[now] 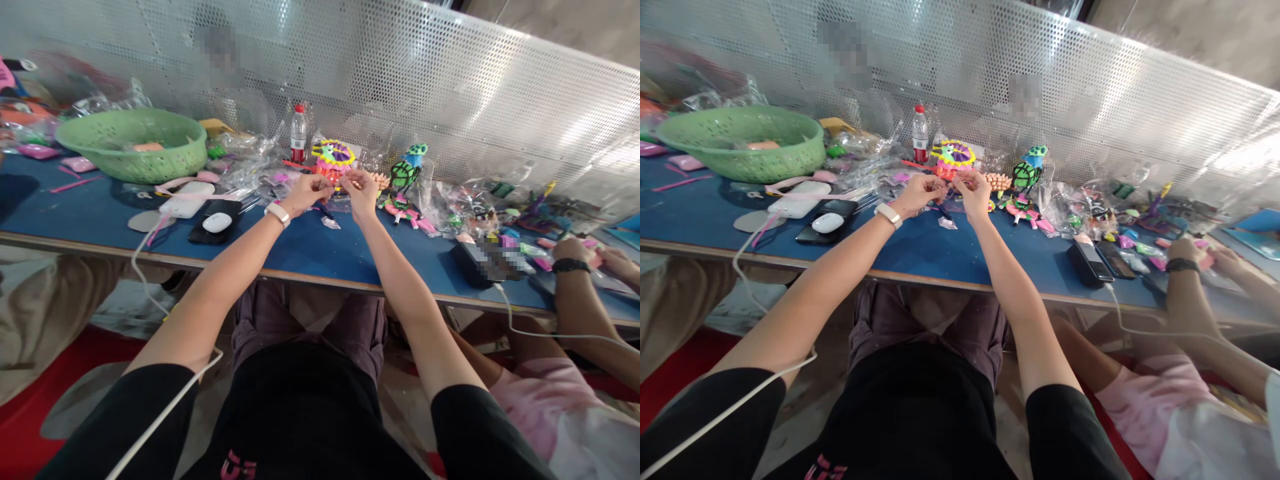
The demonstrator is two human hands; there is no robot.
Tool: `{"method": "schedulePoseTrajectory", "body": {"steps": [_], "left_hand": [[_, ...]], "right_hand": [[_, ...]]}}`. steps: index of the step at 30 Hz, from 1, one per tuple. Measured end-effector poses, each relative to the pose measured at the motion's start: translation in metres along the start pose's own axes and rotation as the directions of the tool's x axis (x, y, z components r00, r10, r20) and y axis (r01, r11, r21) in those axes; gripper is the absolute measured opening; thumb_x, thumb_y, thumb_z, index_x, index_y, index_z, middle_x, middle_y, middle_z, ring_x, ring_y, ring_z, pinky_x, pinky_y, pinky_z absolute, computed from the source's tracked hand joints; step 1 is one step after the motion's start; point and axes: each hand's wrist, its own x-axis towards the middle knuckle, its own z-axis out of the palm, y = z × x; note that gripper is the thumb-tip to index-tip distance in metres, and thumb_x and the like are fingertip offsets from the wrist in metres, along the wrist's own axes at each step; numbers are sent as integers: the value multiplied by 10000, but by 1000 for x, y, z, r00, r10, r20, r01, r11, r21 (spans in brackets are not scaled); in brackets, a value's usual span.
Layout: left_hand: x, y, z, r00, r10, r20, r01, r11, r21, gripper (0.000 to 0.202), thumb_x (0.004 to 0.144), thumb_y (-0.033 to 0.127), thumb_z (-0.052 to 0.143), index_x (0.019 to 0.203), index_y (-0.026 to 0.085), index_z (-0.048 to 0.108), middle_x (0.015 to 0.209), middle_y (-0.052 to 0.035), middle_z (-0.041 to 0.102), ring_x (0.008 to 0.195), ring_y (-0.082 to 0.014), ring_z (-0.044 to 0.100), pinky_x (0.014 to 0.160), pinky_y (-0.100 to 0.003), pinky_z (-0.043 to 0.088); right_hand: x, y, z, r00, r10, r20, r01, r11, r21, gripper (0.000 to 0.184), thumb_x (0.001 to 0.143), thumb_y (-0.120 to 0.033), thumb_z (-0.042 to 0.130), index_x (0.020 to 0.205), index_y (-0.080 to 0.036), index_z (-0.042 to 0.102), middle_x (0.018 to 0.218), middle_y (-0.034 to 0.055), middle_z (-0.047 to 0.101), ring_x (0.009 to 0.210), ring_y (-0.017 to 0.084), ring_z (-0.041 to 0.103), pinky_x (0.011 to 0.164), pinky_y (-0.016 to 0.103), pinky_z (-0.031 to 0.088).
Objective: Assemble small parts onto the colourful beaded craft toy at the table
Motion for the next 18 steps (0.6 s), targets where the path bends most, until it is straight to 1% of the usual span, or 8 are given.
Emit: {"method": "schedulePoseTrajectory", "body": {"steps": [6, 10, 12, 15, 16, 18], "left_hand": [[-2, 0, 1, 1000, -4, 2, 4, 1000, -24, 367, 912, 413, 1005, 857, 166, 739, 688, 10, 671, 627, -115, 606, 653, -264, 545], [-2, 2, 2, 1000, -15, -7, 15, 1000, -4, 348, 932, 383, 983, 850, 167, 723, 704, 13, 673, 631, -116, 611, 674, -273, 564], [-2, 3, 2, 999, -17, -30, 17, 1000, 11, 353, 940, 394, 979, 858, 169, 719, 715, 14, 676, 638, -120, 627, 691, -280, 579], [-1, 3, 1, 998, -6, -60, 8, 999, 36, 361, 948, 418, 980, 877, 172, 725, 725, 12, 677, 650, -129, 645, 715, -293, 597], [-1, 3, 1, 998, -2, -61, 4, 999, 46, 366, 950, 426, 980, 879, 173, 726, 728, 8, 679, 655, -132, 649, 719, -298, 600], [0, 3, 0, 999, 4, -51, 0, 998, 66, 376, 950, 445, 981, 880, 175, 729, 736, -4, 690, 667, -142, 656, 720, -305, 602]], "right_hand": [[-1, 0, 2, 1000, -27, -16, 27, 999, -33, 386, 933, -567, 945, 895, -287, 682, 954, 11, 788, 953, 225, 839, 984, 433, 702], [-3, -8, 2, 1000, -15, -2, 15, 1000, -9, 434, 881, -633, 967, 875, -294, 696, 931, 13, 789, 969, 245, 839, 982, 444, 691], [-3, -12, 1, 999, 38, 19, -39, 999, 33, 461, 874, -703, 947, 914, -300, 726, 970, 20, 806, 1021, 256, 844, 983, 448, 686], [-1, -15, -2, 983, 165, 79, -173, 979, 111, 535, 892, -814, 871, 971, -300, 746, 1055, 37, 830, 1095, 267, 839, 971, 456, 678], [-1, -15, -4, 972, 210, 103, -223, 965, 138, 547, 891, -824, 865, 978, -297, 746, 1065, 41, 835, 1091, 264, 833, 958, 454, 676], [1, -16, -8, 944, 293, 155, -319, 929, 186, 525, 879, -783, 899, 974, -292, 742, 1052, 35, 840, 1041, 247, 816, 926, 436, 672]]}}
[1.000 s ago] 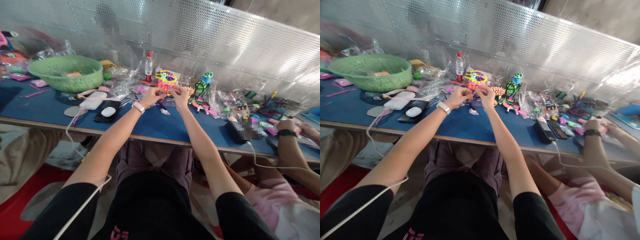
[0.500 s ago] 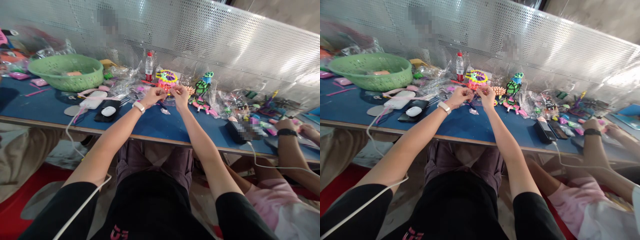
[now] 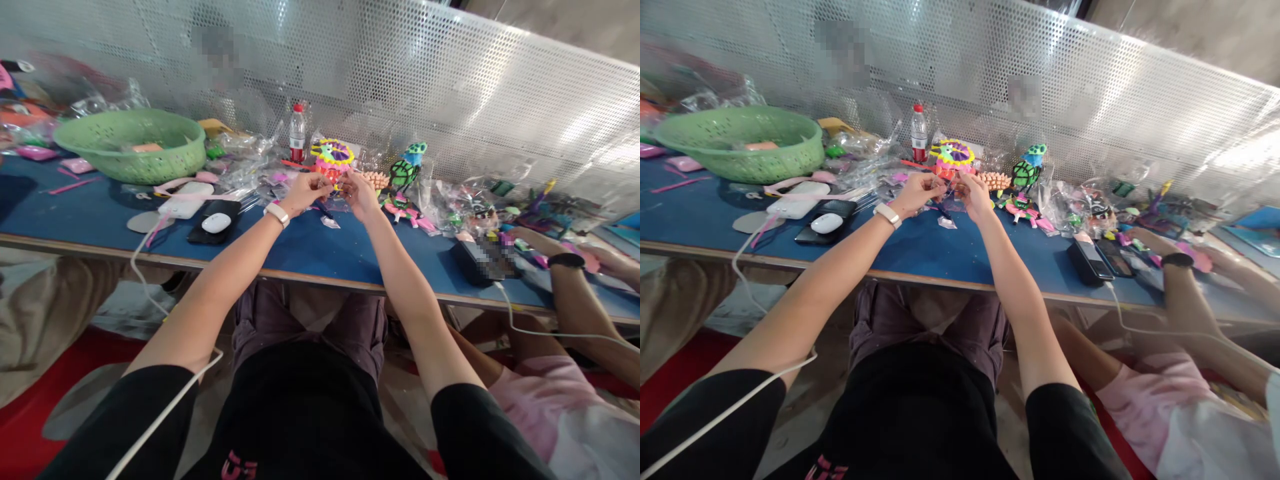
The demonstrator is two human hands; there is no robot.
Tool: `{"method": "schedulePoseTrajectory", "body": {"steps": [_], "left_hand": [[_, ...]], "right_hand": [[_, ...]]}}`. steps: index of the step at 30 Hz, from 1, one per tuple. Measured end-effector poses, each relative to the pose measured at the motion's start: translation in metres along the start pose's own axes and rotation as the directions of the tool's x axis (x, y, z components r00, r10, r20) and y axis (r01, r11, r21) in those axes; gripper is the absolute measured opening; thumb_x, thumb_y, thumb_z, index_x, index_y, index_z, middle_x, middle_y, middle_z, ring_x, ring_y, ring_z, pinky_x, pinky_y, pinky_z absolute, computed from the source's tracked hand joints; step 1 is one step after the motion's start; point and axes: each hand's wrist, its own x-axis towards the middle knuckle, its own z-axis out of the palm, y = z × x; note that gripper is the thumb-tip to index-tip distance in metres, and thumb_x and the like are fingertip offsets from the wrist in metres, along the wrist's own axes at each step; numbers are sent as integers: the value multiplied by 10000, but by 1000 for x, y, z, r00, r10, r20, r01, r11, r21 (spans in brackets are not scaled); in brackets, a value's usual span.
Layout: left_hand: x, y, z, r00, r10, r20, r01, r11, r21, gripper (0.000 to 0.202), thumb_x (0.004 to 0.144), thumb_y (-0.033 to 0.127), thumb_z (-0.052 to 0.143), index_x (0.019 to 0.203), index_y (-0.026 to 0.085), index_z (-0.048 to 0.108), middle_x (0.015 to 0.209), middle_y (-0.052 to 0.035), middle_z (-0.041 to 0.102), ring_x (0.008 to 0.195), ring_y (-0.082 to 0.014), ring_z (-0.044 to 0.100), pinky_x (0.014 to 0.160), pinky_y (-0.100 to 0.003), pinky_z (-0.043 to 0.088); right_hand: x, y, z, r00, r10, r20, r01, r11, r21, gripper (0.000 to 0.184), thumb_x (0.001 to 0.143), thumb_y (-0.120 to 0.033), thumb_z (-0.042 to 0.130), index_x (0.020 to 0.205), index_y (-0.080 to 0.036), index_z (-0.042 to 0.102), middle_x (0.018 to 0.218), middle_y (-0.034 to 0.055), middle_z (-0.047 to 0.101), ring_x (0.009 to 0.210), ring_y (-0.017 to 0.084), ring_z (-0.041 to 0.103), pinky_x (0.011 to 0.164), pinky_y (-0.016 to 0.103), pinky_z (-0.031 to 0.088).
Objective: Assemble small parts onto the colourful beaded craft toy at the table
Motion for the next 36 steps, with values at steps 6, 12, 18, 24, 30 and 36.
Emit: {"method": "schedulePoseTrajectory", "body": {"steps": [6, 12, 18, 24, 30, 36], "left_hand": [[0, -3, -2, 999, -5, 34, 3, 999, 48, 409, 953, 502, 983, 914, 174, 743, 747, -23, 703, 682, -154, 662, 712, -309, 585], [1, -8, -2, 998, 16, 61, -18, 999, 36, 428, 953, 511, 985, 878, 176, 730, 726, -6, 687, 658, -134, 629, 678, -289, 536], [0, -6, -1, 999, -1, 55, 0, 1000, 8, 367, 954, 414, 990, 854, 173, 731, 720, 1, 683, 659, -129, 621, 688, -291, 529], [-2, 0, 0, 999, -20, 39, 21, 1000, -11, 321, 959, 327, 979, 828, 169, 732, 713, -12, 703, 649, -126, 620, 705, -296, 548], [-3, 6, 1, 998, -59, 27, 60, 998, -14, 269, 942, 265, 964, 831, 169, 739, 677, 14, 684, 627, -119, 617, 689, -279, 573], [-5, 8, 2, 997, -56, 48, 59, 996, -68, 269, 926, 243, 952, 804, 170, 724, 668, 10, 675, 619, -111, 600, 664, -261, 568]], "right_hand": [[-6, -11, -7, 978, 193, 76, -199, 977, 78, 447, 892, -680, 947, 929, -292, 728, 972, 5, 813, 916, 207, 753, 853, 383, 660], [-14, -24, -3, 975, 206, 84, -205, 979, -16, 544, 847, -755, 969, 891, -282, 701, 932, 18, 781, 929, 224, 745, 851, 398, 665], [-9, -19, -10, 994, 37, 106, -23, 991, -130, 493, 886, -699, 967, 850, -267, 733, 919, 36, 803, 883, 207, 752, 829, 390, 674], [-3, -13, -12, 988, -110, 108, 130, 969, -211, 386, 904, -585, 989, 823, -266, 786, 841, 7, 806, 806, 172, 745, 822, 355, 689], [-4, -18, -9, 967, -218, 128, 249, 909, -333, 403, 867, -608, 995, 811, -270, 783, 776, -6, 775, 757, 177, 705, 786, 358, 652], [-4, -20, -10, 949, -267, 168, 313, 865, -393, 372, 909, -580, 964, 853, -264, 776, 782, -7, 743, 751, 173, 671, 779, 360, 610]]}}
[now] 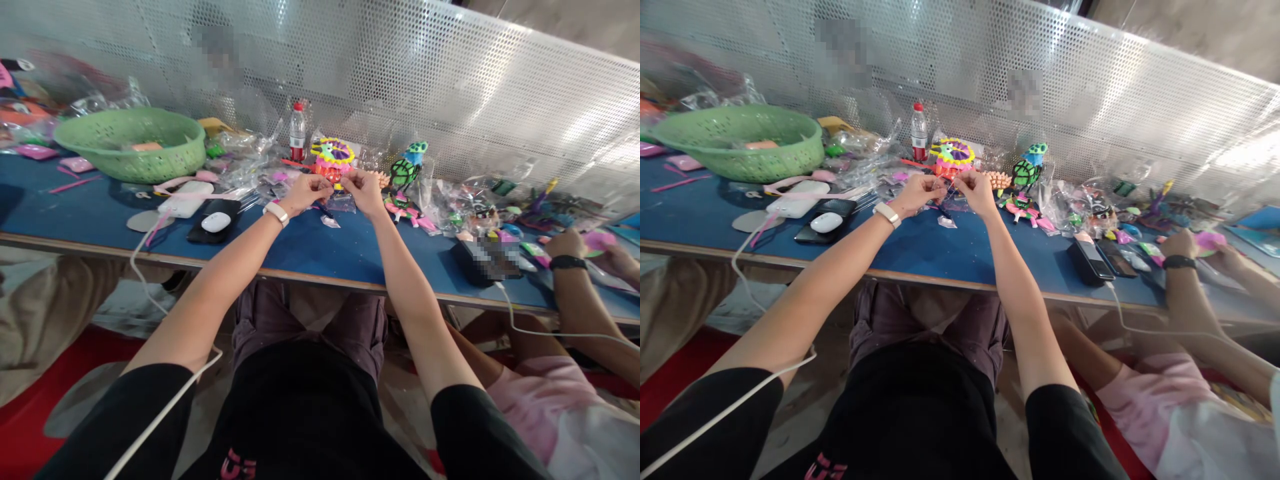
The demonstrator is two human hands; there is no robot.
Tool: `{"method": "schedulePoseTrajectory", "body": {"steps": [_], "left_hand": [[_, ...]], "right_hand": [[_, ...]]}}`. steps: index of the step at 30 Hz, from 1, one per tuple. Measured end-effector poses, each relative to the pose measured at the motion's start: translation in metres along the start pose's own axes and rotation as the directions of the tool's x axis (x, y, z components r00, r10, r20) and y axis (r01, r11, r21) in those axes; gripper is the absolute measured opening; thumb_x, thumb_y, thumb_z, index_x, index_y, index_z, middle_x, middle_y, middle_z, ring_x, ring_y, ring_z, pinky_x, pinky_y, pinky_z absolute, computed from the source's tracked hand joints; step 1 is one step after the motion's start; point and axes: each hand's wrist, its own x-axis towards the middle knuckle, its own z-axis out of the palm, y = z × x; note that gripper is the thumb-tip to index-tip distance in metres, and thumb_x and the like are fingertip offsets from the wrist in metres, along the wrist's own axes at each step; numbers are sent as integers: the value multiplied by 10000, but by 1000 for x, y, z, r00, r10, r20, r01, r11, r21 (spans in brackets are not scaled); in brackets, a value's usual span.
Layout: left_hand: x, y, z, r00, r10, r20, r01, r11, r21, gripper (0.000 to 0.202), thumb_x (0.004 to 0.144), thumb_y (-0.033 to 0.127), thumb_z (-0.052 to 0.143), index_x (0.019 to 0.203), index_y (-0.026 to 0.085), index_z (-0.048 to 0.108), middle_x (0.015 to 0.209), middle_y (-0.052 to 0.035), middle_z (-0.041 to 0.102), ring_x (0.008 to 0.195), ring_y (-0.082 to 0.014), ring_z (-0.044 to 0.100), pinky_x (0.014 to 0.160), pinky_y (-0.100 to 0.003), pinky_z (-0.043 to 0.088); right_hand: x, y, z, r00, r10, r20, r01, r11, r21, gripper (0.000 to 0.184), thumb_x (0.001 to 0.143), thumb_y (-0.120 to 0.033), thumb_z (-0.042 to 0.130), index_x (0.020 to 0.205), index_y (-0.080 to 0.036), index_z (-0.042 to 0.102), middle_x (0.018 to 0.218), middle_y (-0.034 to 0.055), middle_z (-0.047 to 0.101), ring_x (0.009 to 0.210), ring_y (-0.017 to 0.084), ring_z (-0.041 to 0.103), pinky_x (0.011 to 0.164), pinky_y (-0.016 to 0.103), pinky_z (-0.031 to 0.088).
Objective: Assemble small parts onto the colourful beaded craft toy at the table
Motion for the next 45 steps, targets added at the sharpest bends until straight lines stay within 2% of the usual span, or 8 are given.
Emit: {"method": "schedulePoseTrajectory", "body": {"steps": [8, 16, 21, 32, 35, 40, 42, 45], "left_hand": [[2, 2, 1, 999, 1, -41, 0, 1000, 22, 298, 936, 297, 983, 835, 173, 732, 708, 9, 679, 644, -110, 622, 688, -270, 589], [3, -4, -2, 1000, 9, -17, -9, 999, 44, 307, 922, 351, 987, 852, 181, 740, 690, 3, 682, 640, -128, 623, 679, -286, 593], [3, -5, -3, 1000, -4, 1, 3, 998, 56, 292, 920, 295, 975, 820, 175, 728, 686, -6, 677, 626, -128, 615, 669, -289, 582], [2, -4, -2, 1000, 2, 1, -2, 998, 55, 209, 953, 213, 933, 850, 166, 758, 712, -7, 686, 662, -132, 621, 709, -302, 583], [3, -4, -4, 1000, 20, 18, -21, 998, 60, 284, 949, 283, 973, 823, 170, 745, 698, -7, 683, 644, -129, 620, 705, -298, 579], [4, -3, -8, 999, 35, 32, -38, 994, 103, 382, 894, 438, 1040, 845, 171, 771, 702, -20, 716, 630, -134, 633, 689, -292, 585], [5, -4, -8, 999, 34, 38, -38, 994, 106, 375, 888, 441, 1039, 841, 174, 781, 694, -20, 719, 621, -132, 632, 668, -283, 572], [5, -6, -9, 998, 43, 53, -48, 994, 93, 337, 887, 405, 1032, 839, 174, 792, 684, -14, 712, 618, -132, 635, 650, -276, 557]], "right_hand": [[-1, -3, 3, 999, -20, -46, 19, 1000, -19, 296, 938, -536, 930, 896, -278, 791, 822, 9, 745, 825, 211, 716, 871, 408, 628], [-4, -3, 3, 994, -39, -98, 32, 997, -72, 269, 866, -496, 934, 877, -283, 770, 807, 19, 754, 820, 239, 722, 879, 461, 655], [-7, -4, 3, 990, -54, -128, 38, 992, -121, 165, 853, -365, 890, 840, -277, 751, 807, 35, 757, 803, 245, 723, 898, 488, 669], [-7, -4, 9, 985, -88, -146, 59, 980, -189, 196, 886, -253, 888, 821, -293, 708, 818, 26, 745, 965, 285, 769, 1039, 537, 674], [-3, 1, 8, 992, -10, -127, 0, 997, -82, 234, 910, -365, 917, 816, -287, 717, 782, 16, 740, 883, 258, 762, 944, 493, 690], [1, 10, 0, 973, 220, 65, -228, 958, 172, 582, 940, -836, 827, 829, -280, 696, 814, 50, 780, 825, 263, 797, 851, 501, 716], [0, 11, -5, 951, 273, 147, -299, 932, 205, 599, 940, -860, 816, 845, -281, 696, 873, 73, 807, 876, 281, 814, 880, 521, 718], [-2, 7, -10, 895, 358, 266, -429, 853, 296, 479, 969, -721, 860, 858, -280, 709, 943, 72, 844, 928, 271, 816, 885, 485, 712]]}}
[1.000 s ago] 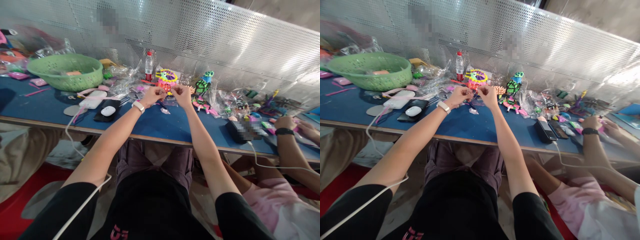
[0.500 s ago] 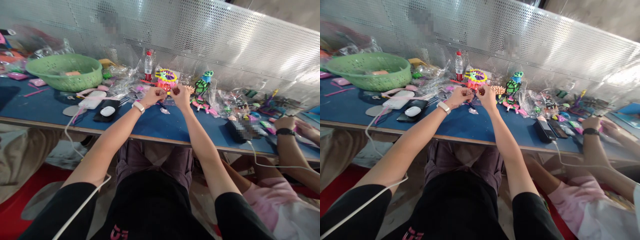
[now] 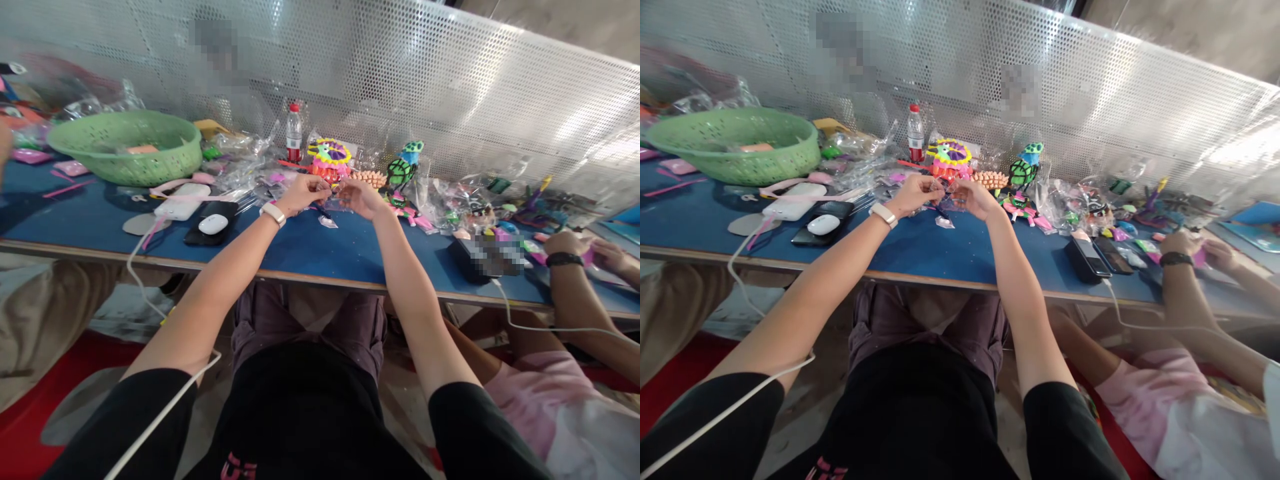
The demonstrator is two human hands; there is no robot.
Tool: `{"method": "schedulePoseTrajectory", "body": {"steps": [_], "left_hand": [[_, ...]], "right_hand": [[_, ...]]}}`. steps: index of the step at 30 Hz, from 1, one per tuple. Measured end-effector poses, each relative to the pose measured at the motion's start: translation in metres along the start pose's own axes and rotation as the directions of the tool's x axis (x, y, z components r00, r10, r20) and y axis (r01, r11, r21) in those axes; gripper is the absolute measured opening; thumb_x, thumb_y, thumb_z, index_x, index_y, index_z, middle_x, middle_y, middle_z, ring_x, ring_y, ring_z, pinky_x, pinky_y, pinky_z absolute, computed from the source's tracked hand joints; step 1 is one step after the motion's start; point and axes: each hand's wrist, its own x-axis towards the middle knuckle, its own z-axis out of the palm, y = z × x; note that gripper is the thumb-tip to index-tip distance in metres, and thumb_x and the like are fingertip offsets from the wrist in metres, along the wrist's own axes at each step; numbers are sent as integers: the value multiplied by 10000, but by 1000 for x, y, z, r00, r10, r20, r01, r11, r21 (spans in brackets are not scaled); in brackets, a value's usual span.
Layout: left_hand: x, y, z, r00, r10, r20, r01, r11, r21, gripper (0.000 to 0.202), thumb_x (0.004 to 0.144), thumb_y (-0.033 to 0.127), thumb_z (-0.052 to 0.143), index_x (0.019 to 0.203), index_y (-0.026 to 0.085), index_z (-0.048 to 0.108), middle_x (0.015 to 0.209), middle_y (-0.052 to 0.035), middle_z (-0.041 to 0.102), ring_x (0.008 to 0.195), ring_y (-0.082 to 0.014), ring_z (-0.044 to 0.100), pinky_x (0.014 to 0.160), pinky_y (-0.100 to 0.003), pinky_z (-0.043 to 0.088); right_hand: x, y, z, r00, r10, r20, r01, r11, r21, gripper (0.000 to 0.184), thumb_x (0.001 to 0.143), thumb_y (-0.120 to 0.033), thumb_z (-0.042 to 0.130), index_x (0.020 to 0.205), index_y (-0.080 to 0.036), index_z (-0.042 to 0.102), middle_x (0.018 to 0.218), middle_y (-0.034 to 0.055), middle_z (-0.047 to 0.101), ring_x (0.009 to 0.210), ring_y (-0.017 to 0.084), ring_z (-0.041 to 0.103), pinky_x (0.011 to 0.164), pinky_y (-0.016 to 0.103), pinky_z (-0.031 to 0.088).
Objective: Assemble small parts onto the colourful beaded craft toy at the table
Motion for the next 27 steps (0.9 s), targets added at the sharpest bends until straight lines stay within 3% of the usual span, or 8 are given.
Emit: {"method": "schedulePoseTrajectory", "body": {"steps": [3, 10, 17, 27], "left_hand": [[1, -2, -1, 1000, 6, 10, -6, 1000, -6, 315, 878, 372, 1036, 846, 169, 798, 691, -12, 712, 620, -133, 636, 654, -280, 558], [0, -3, -3, 998, 10, 57, -10, 1000, 1, 302, 891, 360, 1024, 849, 159, 802, 693, -15, 723, 634, -131, 649, 663, -273, 551], [2, -7, -3, 999, 20, 48, -18, 999, -44, 365, 864, 437, 1052, 886, 158, 819, 710, -23, 729, 633, -134, 646, 639, -275, 552], [1, -8, -1, 999, -3, 34, 6, 997, -79, 361, 847, 406, 1063, 854, 157, 802, 715, -18, 725, 641, -134, 653, 694, -302, 607]], "right_hand": [[-5, -9, 1, 990, 123, 65, -131, 983, 130, 421, 1007, -643, 847, 845, -278, 714, 913, 53, 851, 916, 249, 804, 851, 431, 695], [-17, -24, 7, 943, 307, 127, -328, 922, 205, 497, 1135, -644, 684, 823, -259, 722, 832, 41, 827, 857, 216, 770, 809, 366, 642], [-17, -19, 13, 958, 269, 102, -287, 907, 308, 271, 1093, -414, 787, 883, -274, 689, 857, -25, 762, 955, 200, 756, 961, 385, 639], [-10, -11, 18, 977, 203, 67, -213, 925, 313, 300, 1032, -439, 831, 823, -273, 695, 825, -32, 770, 862, 194, 753, 902, 398, 651]]}}
